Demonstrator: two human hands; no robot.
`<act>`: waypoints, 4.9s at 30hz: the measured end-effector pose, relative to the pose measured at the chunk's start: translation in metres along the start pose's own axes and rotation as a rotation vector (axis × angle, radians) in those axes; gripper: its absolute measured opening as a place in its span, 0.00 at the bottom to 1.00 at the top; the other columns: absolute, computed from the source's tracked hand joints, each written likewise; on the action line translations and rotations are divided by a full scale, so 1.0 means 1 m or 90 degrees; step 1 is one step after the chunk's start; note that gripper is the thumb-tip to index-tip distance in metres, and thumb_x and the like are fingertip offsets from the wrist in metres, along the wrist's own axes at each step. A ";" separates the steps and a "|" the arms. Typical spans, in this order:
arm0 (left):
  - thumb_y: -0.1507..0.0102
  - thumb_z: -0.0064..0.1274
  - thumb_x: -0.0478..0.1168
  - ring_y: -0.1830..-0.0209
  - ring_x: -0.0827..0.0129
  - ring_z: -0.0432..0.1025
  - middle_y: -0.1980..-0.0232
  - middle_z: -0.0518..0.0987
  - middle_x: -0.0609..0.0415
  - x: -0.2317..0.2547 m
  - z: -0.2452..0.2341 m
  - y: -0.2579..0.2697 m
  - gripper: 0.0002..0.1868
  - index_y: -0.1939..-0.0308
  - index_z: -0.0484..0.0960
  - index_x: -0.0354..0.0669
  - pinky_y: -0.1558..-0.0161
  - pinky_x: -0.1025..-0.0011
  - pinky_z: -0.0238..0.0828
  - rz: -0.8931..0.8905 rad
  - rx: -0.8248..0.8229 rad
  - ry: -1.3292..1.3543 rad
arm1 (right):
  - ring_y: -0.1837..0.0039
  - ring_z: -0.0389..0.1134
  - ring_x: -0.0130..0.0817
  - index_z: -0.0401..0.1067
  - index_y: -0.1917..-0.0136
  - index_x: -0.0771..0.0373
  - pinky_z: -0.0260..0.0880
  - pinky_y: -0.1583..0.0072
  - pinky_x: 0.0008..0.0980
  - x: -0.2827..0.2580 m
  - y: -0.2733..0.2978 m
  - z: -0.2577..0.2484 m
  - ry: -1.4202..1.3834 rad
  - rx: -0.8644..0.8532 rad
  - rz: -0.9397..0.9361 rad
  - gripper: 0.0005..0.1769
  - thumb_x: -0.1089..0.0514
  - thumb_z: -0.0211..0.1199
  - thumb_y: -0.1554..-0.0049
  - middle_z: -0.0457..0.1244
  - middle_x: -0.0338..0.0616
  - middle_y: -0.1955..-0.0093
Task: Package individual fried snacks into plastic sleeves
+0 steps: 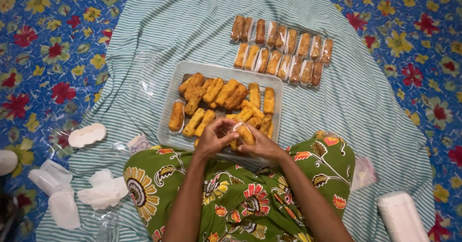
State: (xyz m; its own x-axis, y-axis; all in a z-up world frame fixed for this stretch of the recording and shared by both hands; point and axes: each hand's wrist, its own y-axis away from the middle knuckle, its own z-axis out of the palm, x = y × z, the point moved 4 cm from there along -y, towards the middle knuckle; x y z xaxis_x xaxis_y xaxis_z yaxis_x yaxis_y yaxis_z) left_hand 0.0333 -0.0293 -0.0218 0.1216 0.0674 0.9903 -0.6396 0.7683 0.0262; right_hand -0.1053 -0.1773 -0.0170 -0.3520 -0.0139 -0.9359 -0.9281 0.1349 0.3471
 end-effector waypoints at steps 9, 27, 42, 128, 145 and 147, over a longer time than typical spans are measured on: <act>0.46 0.72 0.35 0.64 0.69 0.76 0.56 0.78 0.49 0.006 -0.005 -0.010 0.12 0.60 0.87 0.39 0.66 0.75 0.77 0.053 -0.051 -0.077 | 0.54 0.67 0.30 0.70 0.34 0.54 0.70 0.57 0.27 -0.003 -0.009 0.006 0.010 -0.012 -0.036 0.36 0.59 0.79 0.55 0.67 0.41 0.53; 0.46 0.72 0.32 0.69 0.72 0.76 0.56 0.74 0.49 0.012 -0.006 -0.004 0.25 0.45 0.85 0.38 0.66 0.77 0.77 0.032 -0.038 -0.038 | 0.52 0.67 0.30 0.68 0.32 0.60 0.71 0.55 0.28 -0.015 0.002 0.013 -0.016 -0.023 -0.039 0.39 0.60 0.80 0.54 0.67 0.45 0.50; 0.33 0.54 0.31 0.75 0.72 0.73 0.68 0.73 0.53 -0.015 -0.019 0.005 0.05 0.54 0.80 0.32 0.71 0.75 0.75 0.023 -0.070 0.102 | 0.46 0.65 0.30 0.66 0.28 0.59 0.71 0.49 0.29 0.015 -0.003 0.010 0.014 -0.059 -0.061 0.45 0.59 0.81 0.57 0.66 0.43 0.43; 0.36 0.62 0.39 0.78 0.72 0.73 0.69 0.82 0.53 0.004 -0.013 -0.008 0.05 0.57 0.85 0.47 0.74 0.74 0.70 0.055 0.212 -0.193 | 0.34 0.65 0.45 0.54 0.24 0.51 0.66 0.34 0.52 0.022 -0.031 -0.023 -0.591 0.229 0.056 0.35 0.45 0.61 0.40 0.57 0.53 0.28; 0.35 0.59 0.40 0.56 0.62 0.76 0.48 0.78 0.49 0.014 0.022 -0.006 0.13 0.47 0.85 0.46 0.54 0.67 0.78 0.145 0.092 -0.138 | 0.37 0.69 0.45 0.54 0.38 0.52 0.71 0.35 0.50 0.011 -0.033 -0.039 -0.652 0.197 -0.185 0.37 0.74 0.51 0.60 0.60 0.48 0.32; 0.34 0.57 0.39 0.55 0.63 0.76 0.46 0.77 0.49 0.011 0.019 -0.007 0.12 0.46 0.85 0.45 0.55 0.69 0.78 0.119 0.097 -0.126 | 0.39 0.69 0.45 0.53 0.37 0.55 0.74 0.38 0.50 0.000 -0.028 -0.037 -0.636 0.210 -0.191 0.40 0.76 0.53 0.62 0.60 0.50 0.32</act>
State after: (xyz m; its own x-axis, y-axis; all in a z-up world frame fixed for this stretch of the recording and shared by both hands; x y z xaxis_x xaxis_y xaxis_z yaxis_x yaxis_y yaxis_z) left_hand 0.0244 -0.0462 -0.0080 -0.1487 0.0616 0.9870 -0.7453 0.6489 -0.1528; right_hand -0.0840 -0.2181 -0.0240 0.2793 0.6995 -0.6578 -0.8286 0.5217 0.2030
